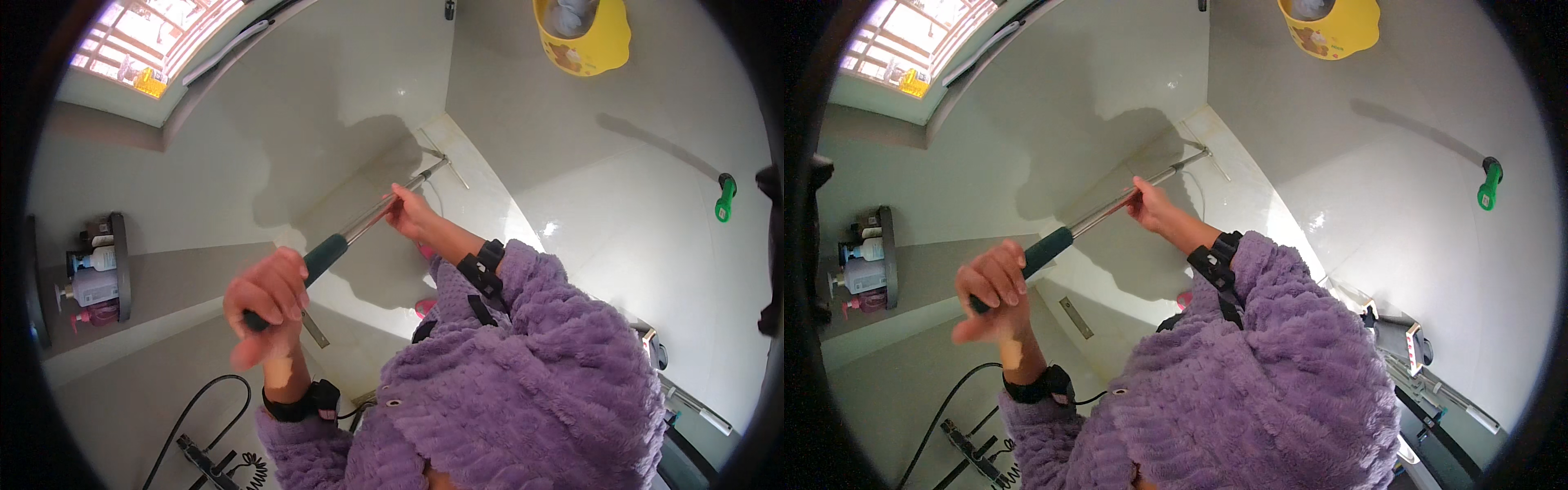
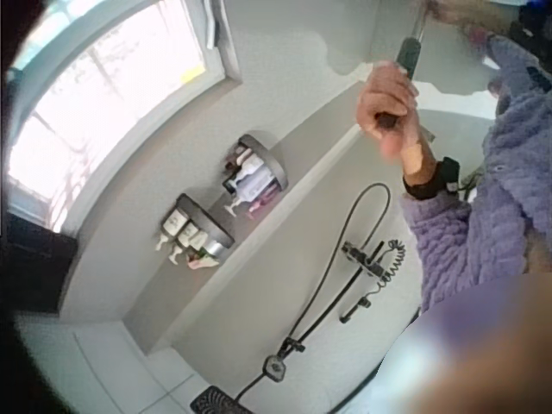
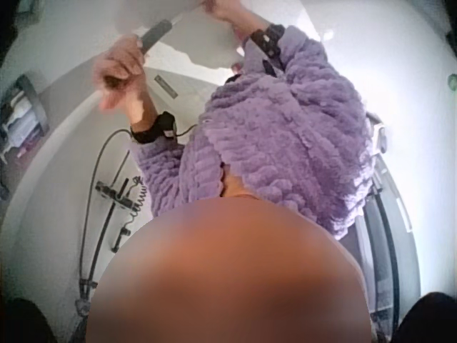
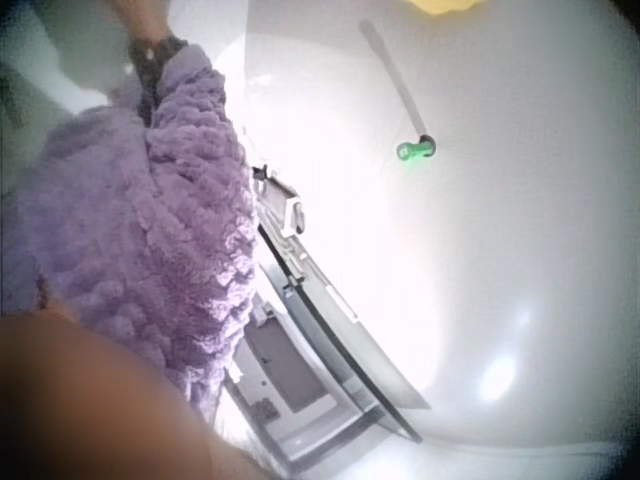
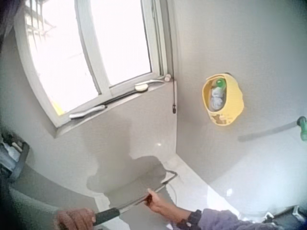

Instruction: The person cleans a bathroom by first spraying the shower walls and floor with a handheld shower head, then using a squeegee to wipe water from the walls and floor. The person handles the shower head and squeegee to remove water from the surfaces.

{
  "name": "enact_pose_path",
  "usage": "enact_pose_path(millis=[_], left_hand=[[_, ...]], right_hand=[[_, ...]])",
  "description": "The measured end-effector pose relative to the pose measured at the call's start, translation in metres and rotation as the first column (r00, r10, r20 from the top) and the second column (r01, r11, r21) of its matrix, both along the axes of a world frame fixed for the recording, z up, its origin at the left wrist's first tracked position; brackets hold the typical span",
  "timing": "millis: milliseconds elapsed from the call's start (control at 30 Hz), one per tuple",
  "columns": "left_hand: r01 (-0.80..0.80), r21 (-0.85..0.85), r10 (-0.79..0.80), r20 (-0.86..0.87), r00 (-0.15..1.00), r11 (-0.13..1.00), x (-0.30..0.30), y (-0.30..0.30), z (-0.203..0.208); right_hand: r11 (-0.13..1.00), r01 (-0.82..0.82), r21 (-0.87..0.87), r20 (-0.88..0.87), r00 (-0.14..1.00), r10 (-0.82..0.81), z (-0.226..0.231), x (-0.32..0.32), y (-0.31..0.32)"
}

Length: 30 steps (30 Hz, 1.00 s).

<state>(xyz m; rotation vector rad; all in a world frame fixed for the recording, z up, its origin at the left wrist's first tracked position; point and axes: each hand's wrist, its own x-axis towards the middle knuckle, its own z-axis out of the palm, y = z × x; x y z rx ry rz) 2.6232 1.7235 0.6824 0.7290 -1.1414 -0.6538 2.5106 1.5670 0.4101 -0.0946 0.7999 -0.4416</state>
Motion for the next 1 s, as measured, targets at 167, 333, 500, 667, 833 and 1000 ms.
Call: enact_pose_path(millis=[167, 333, 500, 667, 833, 1000], left_hand=[[0.001, 0.031, -0.002, 0.035, 0.999, 1.000, -0.006, 0.001, -0.015], [0.007, 0.082, -0.014, 0.081, 0.997, 0.997, -0.008, -0.022, -0.041], [-0.017, 0.130, 0.011, 0.050, 0.999, 0.991, -0.004, -0.050, -0.054], [-0.059, 0.152, 0.062, -0.012, 0.998, 0.987, -0.006, -0.067, -0.066], [-0.162, 0.257, 0.200, -0.133, 0.971, 0.953, -0.016, -0.043, -0.084], [-0.232, 0.197, 0.263, -0.144, 0.954, 0.952, -0.024, 0.054, -0.086]], right_hand=[[0.996, 0.083, -0.022, -0.046, 0.995, -0.084, -0.016, -0.012, -0.011], [0.990, 0.141, -0.023, -0.138, 0.980, -0.143, -0.038, -0.013, -0.045], [0.986, 0.144, -0.086, -0.154, 0.976, -0.156, -0.052, -0.009, -0.076], [0.997, 0.067, -0.024, -0.202, 0.977, -0.070, -0.057, -0.006, -0.095], [0.979, -0.200, -0.048, -0.351, 0.921, 0.171, -0.069, 0.000, -0.081], [0.908, -0.407, -0.100, -0.384, 0.858, 0.342, -0.079, 0.018, 0.000]])
